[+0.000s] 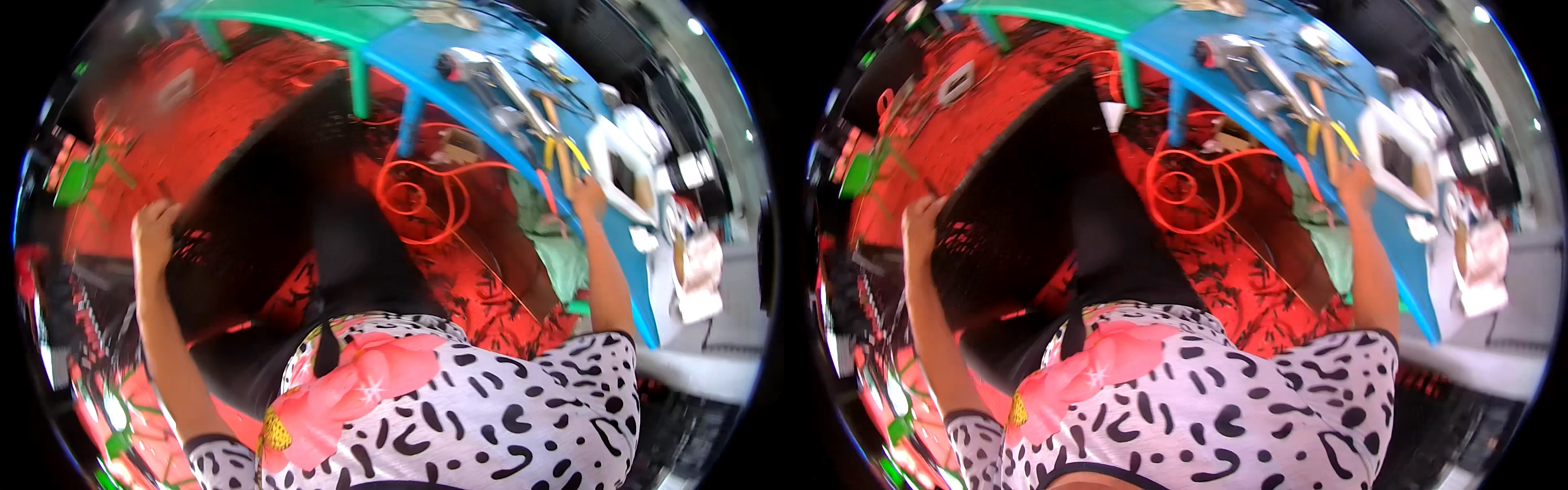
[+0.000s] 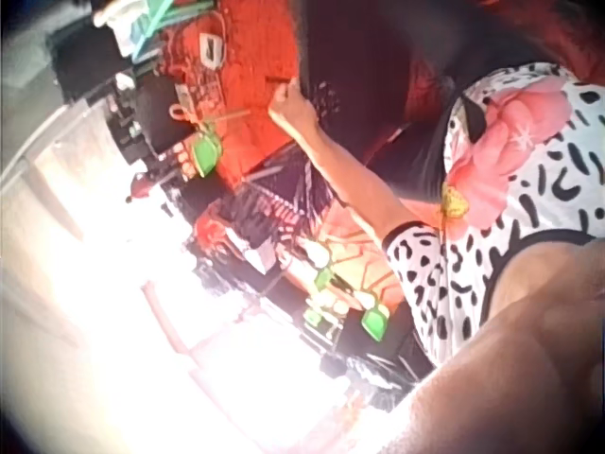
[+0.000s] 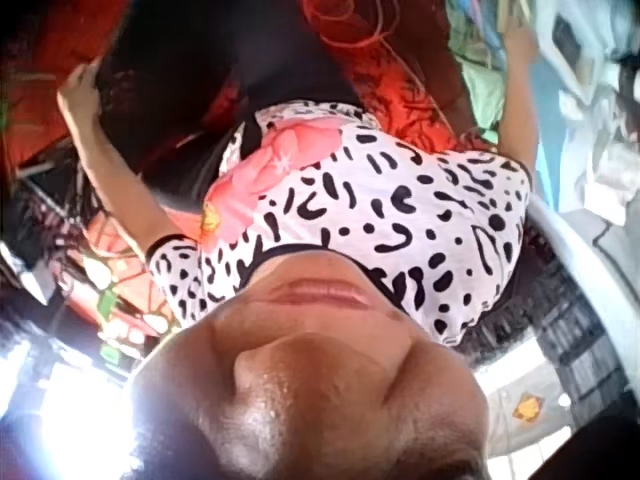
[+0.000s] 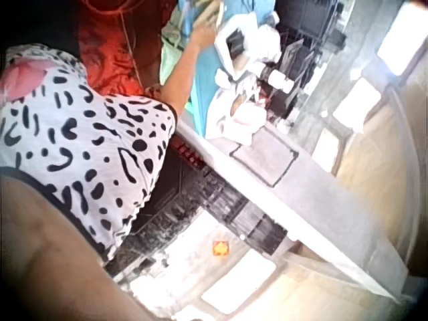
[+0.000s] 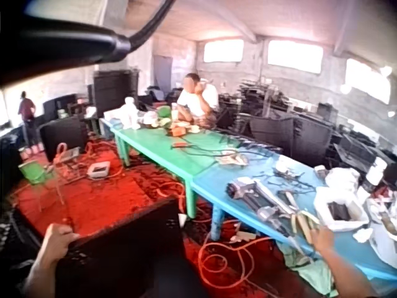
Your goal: The person weaves black plastic strips onto a furniture frame by hand and secures them with a pneumatic stapler. They also use pliers to pull the strips and scissors to cut off excess material.
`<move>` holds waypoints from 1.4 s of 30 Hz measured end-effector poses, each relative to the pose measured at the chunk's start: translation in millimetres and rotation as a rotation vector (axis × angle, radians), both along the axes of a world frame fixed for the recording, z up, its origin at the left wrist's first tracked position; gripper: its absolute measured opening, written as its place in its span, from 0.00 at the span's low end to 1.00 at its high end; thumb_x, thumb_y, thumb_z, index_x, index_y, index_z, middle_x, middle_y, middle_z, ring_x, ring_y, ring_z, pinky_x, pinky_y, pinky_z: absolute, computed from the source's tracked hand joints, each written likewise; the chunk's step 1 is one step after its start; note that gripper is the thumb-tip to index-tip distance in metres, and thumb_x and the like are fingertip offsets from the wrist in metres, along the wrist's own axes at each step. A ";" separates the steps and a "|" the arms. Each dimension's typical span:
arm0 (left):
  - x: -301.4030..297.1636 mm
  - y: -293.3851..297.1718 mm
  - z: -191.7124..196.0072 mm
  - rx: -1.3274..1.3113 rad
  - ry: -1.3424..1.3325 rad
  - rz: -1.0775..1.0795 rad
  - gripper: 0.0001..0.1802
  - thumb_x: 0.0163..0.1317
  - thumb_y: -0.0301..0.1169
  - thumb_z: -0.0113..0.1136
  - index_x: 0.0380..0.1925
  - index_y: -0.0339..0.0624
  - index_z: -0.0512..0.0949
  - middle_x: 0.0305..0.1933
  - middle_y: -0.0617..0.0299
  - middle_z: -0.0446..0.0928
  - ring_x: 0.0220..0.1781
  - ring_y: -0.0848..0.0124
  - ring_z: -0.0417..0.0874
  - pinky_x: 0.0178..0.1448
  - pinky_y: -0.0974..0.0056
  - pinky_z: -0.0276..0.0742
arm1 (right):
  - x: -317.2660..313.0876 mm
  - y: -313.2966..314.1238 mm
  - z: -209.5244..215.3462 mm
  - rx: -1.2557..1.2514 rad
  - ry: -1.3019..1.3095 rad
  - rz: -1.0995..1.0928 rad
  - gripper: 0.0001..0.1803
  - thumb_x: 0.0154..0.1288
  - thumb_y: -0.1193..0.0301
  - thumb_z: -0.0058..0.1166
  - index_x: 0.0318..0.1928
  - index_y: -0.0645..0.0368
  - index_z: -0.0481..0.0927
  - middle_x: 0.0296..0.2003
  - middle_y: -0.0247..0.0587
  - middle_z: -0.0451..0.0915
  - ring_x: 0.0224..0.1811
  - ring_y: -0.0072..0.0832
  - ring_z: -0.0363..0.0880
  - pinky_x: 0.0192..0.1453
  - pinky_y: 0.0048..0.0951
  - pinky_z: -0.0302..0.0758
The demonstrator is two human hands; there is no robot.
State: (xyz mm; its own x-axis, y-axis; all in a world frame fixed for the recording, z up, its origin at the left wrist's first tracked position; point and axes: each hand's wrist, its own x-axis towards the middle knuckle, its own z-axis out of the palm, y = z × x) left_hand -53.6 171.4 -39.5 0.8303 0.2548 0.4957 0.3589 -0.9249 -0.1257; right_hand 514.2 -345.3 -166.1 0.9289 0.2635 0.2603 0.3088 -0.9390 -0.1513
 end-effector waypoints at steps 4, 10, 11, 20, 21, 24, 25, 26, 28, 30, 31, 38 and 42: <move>47.1 -17.4 -0.1 0.027 0.075 -0.029 0.14 0.48 0.28 0.54 0.34 0.52 0.83 0.32 0.59 0.78 0.36 0.56 0.80 0.40 0.55 0.76 | 66.4 -80.9 -29.2 -0.140 -0.009 0.113 0.21 0.59 0.57 0.53 0.28 0.67 0.78 0.30 0.60 0.78 0.36 0.56 0.75 0.43 0.54 0.69; 65.4 -39.2 9.8 -0.740 -0.168 0.396 0.16 0.55 0.37 0.62 0.20 0.35 0.75 0.17 0.51 0.68 0.20 0.58 0.69 0.29 0.58 0.67 | 75.9 -60.3 0.5 -0.096 0.446 -0.009 0.14 0.50 0.67 0.54 0.18 0.67 0.76 0.17 0.47 0.74 0.17 0.39 0.76 0.24 0.43 0.72; 71.7 -43.3 17.5 -0.801 -0.168 0.423 0.16 0.55 0.37 0.63 0.20 0.35 0.75 0.16 0.52 0.68 0.19 0.61 0.70 0.29 0.58 0.68 | 85.6 -77.2 -5.4 -0.109 0.432 -0.005 0.14 0.50 0.67 0.54 0.18 0.67 0.76 0.17 0.47 0.74 0.17 0.39 0.76 0.24 0.43 0.72; 71.8 -36.1 17.1 -0.882 -0.190 0.437 0.15 0.55 0.36 0.64 0.19 0.35 0.77 0.14 0.56 0.69 0.17 0.69 0.70 0.27 0.61 0.69 | 31.3 -146.9 -21.3 0.191 0.035 -0.020 0.14 0.60 0.70 0.43 0.41 0.67 0.75 0.26 0.50 0.76 0.22 0.37 0.75 0.27 0.38 0.72; 70.9 -35.4 16.5 -0.876 -0.189 0.425 0.15 0.55 0.36 0.64 0.19 0.35 0.77 0.14 0.56 0.69 0.17 0.70 0.70 0.27 0.61 0.69 | 15.7 -136.8 -18.3 0.191 0.033 -0.019 0.14 0.60 0.70 0.43 0.41 0.67 0.75 0.26 0.50 0.76 0.22 0.37 0.75 0.27 0.38 0.72; 73.1 -45.1 28.1 -0.938 -0.182 0.470 0.15 0.55 0.35 0.64 0.18 0.35 0.76 0.13 0.56 0.68 0.17 0.70 0.69 0.27 0.61 0.68 | -131.3 -6.2 45.4 0.635 0.351 0.447 0.14 0.65 0.68 0.48 0.48 0.60 0.75 0.24 0.25 0.68 0.22 0.15 0.65 0.23 0.17 0.61; 76.2 -43.2 25.8 -0.940 -0.178 0.447 0.15 0.55 0.35 0.64 0.18 0.35 0.76 0.13 0.56 0.68 0.17 0.70 0.69 0.27 0.61 0.68 | -149.8 19.2 48.1 0.686 0.639 0.511 0.16 0.65 0.68 0.47 0.50 0.61 0.75 0.24 0.25 0.68 0.22 0.14 0.65 0.22 0.16 0.59; 79.6 -41.7 22.1 -0.905 -0.176 0.428 0.15 0.54 0.35 0.64 0.18 0.35 0.76 0.13 0.57 0.67 0.17 0.70 0.68 0.27 0.61 0.68 | -185.1 58.4 59.5 0.553 0.718 0.588 0.18 0.66 0.67 0.47 0.53 0.61 0.74 0.24 0.25 0.68 0.21 0.11 0.62 0.24 0.15 0.59; 76.7 -39.2 22.7 -0.868 -0.181 0.423 0.15 0.54 0.35 0.65 0.17 0.35 0.75 0.12 0.57 0.66 0.17 0.70 0.67 0.26 0.61 0.67 | -250.0 136.1 79.0 0.552 1.008 0.785 0.17 0.66 0.69 0.47 0.53 0.61 0.76 0.25 0.24 0.69 0.21 0.11 0.62 0.24 0.15 0.60; 68.9 -41.8 29.1 -1.001 -0.070 0.501 0.11 0.55 0.41 0.63 0.27 0.45 0.82 0.23 0.55 0.79 0.29 0.61 0.82 0.38 0.58 0.76 | -286.2 201.0 86.7 0.412 0.811 1.235 0.16 0.63 0.76 0.46 0.52 0.64 0.75 0.26 0.35 0.73 0.24 0.17 0.69 0.27 0.24 0.68; 68.7 -41.1 27.9 -1.001 -0.063 0.496 0.11 0.55 0.41 0.63 0.27 0.45 0.82 0.23 0.55 0.79 0.29 0.61 0.82 0.38 0.58 0.76 | -302.8 224.0 93.7 0.372 0.824 1.249 0.15 0.63 0.77 0.46 0.51 0.64 0.75 0.27 0.41 0.74 0.26 0.26 0.73 0.30 0.29 0.70; 75.2 -38.4 18.7 -0.881 -0.217 0.361 0.18 0.53 0.35 0.66 0.14 0.34 0.72 0.12 0.61 0.60 0.18 0.74 0.61 0.25 0.61 0.62 | -329.7 293.7 97.6 0.415 0.330 1.386 0.13 0.61 0.78 0.48 0.47 0.62 0.75 0.34 0.57 0.78 0.36 0.56 0.76 0.39 0.48 0.72; 79.2 -46.1 28.8 -0.944 -0.204 0.432 0.19 0.53 0.34 0.65 0.13 0.34 0.71 0.12 0.61 0.59 0.18 0.75 0.60 0.25 0.62 0.62 | -333.3 291.8 99.7 0.328 0.176 1.338 0.14 0.61 0.78 0.46 0.48 0.60 0.75 0.33 0.54 0.76 0.32 0.54 0.77 0.35 0.47 0.75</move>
State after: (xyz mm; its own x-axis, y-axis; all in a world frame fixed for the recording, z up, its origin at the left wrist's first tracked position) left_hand 25.6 125.3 -10.7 0.5005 0.8635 0.0625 0.6142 -0.4050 0.6773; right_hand 181.0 -53.4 -66.4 0.0487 0.9196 0.3898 0.8897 0.1374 -0.4353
